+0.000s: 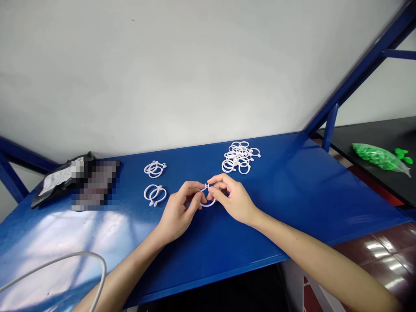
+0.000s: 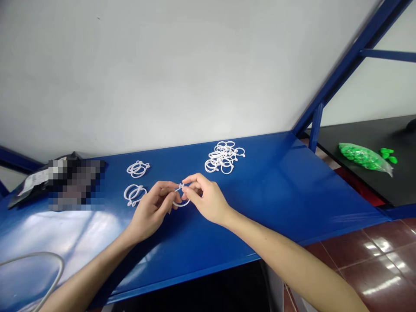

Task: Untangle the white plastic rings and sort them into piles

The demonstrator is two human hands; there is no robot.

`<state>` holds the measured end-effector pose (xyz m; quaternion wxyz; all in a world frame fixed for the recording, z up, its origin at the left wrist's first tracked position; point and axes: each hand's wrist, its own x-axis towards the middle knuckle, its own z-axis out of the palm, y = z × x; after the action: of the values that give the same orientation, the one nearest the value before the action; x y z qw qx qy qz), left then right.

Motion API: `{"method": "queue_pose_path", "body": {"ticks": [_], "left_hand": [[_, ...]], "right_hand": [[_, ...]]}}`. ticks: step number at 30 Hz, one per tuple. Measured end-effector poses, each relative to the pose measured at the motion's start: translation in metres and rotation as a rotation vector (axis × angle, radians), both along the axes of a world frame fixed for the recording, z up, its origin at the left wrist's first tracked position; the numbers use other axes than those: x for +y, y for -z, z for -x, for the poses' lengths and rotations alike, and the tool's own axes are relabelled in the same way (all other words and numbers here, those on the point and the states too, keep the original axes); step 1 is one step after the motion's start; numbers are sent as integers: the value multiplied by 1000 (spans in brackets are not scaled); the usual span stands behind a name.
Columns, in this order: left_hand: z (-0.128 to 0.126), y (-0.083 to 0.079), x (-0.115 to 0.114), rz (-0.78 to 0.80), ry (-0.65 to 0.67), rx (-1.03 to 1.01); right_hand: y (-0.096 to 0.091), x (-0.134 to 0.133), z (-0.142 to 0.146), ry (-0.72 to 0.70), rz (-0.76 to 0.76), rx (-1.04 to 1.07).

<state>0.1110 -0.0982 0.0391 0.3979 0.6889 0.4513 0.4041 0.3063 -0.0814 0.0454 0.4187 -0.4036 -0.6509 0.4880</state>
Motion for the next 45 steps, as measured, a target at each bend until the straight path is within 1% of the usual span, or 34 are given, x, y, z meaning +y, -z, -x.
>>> {"method": "queue_pose_path", "body": {"ticks": [2,5,13,21,29,35,39,42,45], "left_hand": [[-1,0,-1,-46,-20,5],[-1,0,-1,-73,-24,19],[-1,-1,-1,-89,-20,34],[1,-2,-3,-123,-11,27],[2,2,-5,-184,17,35],[2,4,-6,-188,27,-2],[1,6,-4,-186,17,-4],[0,7,-1,-185,17,22],[1,6,4,-203,21,144]], "right_hand": [[2,1,1,1,46,57],[5,2,1,1,83,94],[6,2,0,10,94,100],[1,1,-2,-20,109,157],[0,3,-4,-53,123,207],[0,3,-3,-74,155,256],[3,4,-1,-78,189,266],[7,5,0,-81,210,256],[11,8,0,-55,190,178]]}}
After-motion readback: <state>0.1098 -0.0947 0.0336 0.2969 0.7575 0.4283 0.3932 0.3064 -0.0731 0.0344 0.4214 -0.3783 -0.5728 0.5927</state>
